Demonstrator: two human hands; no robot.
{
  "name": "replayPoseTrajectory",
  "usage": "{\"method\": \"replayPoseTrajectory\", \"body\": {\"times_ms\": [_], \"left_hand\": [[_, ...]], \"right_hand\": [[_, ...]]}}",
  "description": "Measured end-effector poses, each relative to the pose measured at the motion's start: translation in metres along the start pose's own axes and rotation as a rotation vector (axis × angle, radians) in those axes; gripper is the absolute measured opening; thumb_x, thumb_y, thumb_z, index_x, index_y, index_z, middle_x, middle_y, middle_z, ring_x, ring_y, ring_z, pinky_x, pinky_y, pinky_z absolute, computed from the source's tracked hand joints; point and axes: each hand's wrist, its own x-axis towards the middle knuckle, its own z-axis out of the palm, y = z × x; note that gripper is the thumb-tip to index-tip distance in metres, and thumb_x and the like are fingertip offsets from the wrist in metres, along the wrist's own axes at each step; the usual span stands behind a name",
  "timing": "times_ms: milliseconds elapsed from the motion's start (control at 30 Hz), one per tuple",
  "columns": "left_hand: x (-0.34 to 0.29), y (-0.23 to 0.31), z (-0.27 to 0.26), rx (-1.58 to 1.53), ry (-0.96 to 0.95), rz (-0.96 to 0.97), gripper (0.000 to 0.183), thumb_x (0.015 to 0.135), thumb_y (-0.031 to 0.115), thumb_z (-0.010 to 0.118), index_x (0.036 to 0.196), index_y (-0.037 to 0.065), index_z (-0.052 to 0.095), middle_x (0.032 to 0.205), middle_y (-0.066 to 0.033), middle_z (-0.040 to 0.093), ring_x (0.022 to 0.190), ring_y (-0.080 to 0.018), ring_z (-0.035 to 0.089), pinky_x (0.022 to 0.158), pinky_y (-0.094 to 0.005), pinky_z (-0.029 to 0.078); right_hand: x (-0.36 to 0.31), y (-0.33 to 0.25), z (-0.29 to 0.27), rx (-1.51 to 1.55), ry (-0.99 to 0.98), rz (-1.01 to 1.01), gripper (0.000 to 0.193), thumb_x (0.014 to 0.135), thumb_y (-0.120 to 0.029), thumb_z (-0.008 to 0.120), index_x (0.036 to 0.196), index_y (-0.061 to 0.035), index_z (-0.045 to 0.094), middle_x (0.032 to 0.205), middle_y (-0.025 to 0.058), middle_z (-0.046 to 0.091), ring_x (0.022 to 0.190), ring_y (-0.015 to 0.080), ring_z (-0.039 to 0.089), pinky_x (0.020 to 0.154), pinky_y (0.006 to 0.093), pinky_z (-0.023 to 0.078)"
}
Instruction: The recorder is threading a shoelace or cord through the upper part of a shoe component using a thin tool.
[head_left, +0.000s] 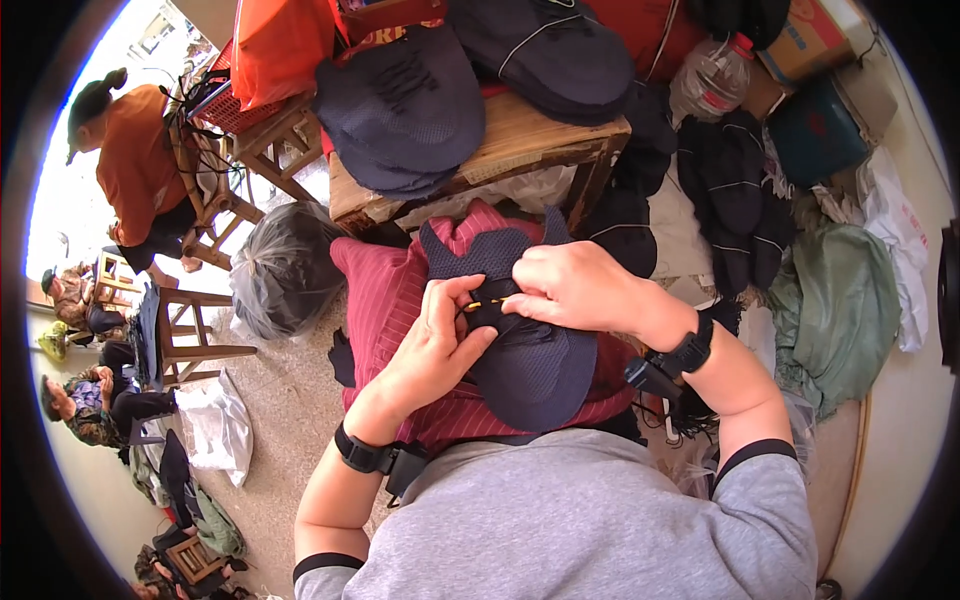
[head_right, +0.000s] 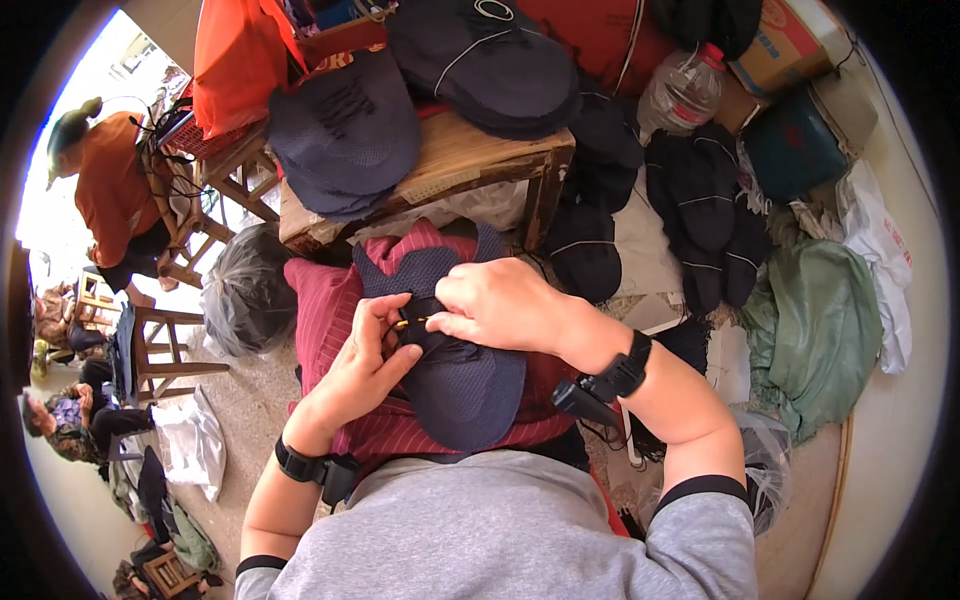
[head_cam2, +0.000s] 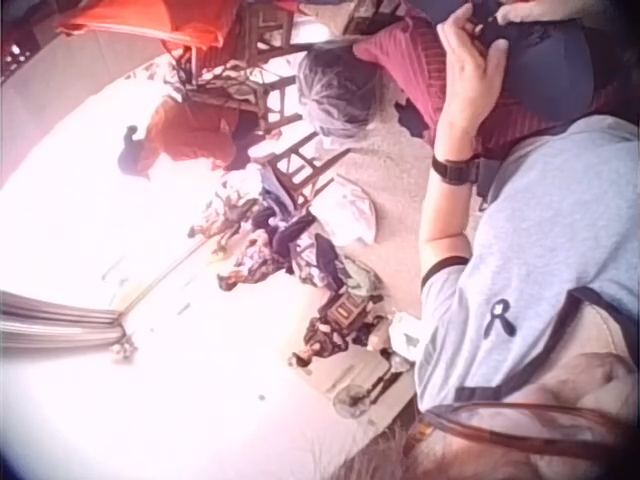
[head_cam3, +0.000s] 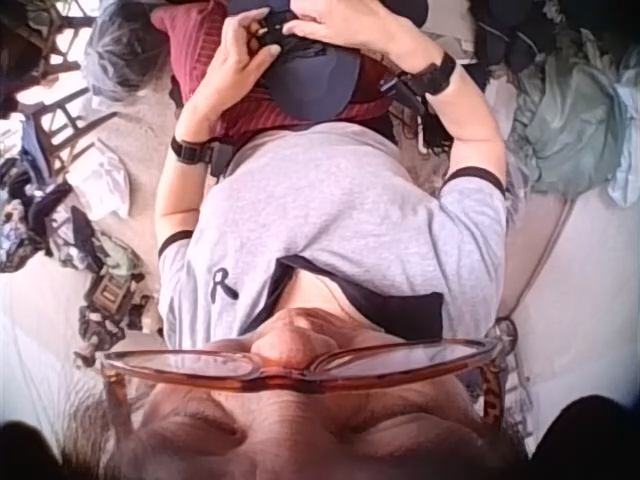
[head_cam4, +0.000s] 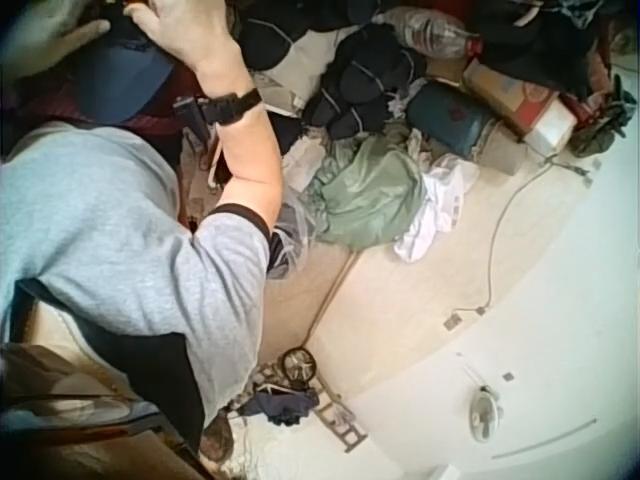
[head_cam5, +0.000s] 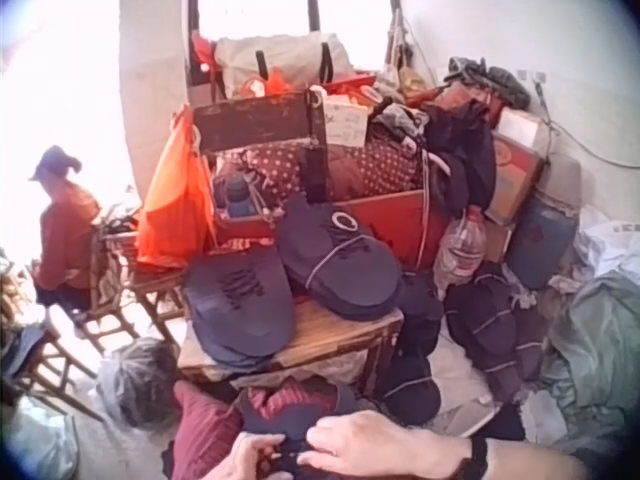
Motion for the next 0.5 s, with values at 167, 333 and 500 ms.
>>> {"method": "replayPoseTrajectory", "body": {"times_ms": [167,333,500], "left_hand": [[0.003,-0.004,0.008,0.172,0.105,0.133,0.061,0.092,0.012,0.076,0.142,0.0,0.043,0.111,-0.0136,0.047,0.088,-0.0238,0.059,0.078,-0.0362,0.054],[0.001,-0.003,0.002,0.292,0.07,0.117,0.063,0.093,0.018,0.077,0.142,-0.002,0.042,0.109,-0.0166,0.047,0.088,-0.0288,0.06,0.076,-0.0379,0.056],[-0.001,0.001,0.001,0.249,0.055,0.076,0.07,0.09,0.021,0.08,0.144,-0.001,0.042,0.108,-0.0145,0.047,0.082,-0.0241,0.059,0.074,-0.0356,0.055]], "right_hand": [[0.002,0.028,0.004,0.315,-0.186,-0.137,0.038,0.097,-0.026,0.068,0.071,-0.0029,0.053,0.067,0.0138,0.053,0.06,0.031,0.054,0.06,0.043,0.043],[-0.023,0.049,-0.016,0.585,-0.33,0.103,0.037,0.1,-0.025,0.066,0.073,-0.0016,0.056,0.066,0.0027,0.051,0.062,0.0111,0.046,0.059,0.0339,0.039],[-0.027,0.019,-0.007,0.499,0.031,0.141,0.012,0.098,-0.014,0.07,0.094,-0.0036,0.067,0.083,-0.001,0.061,0.071,0.0056,0.053,0.064,0.0248,0.045]]}}
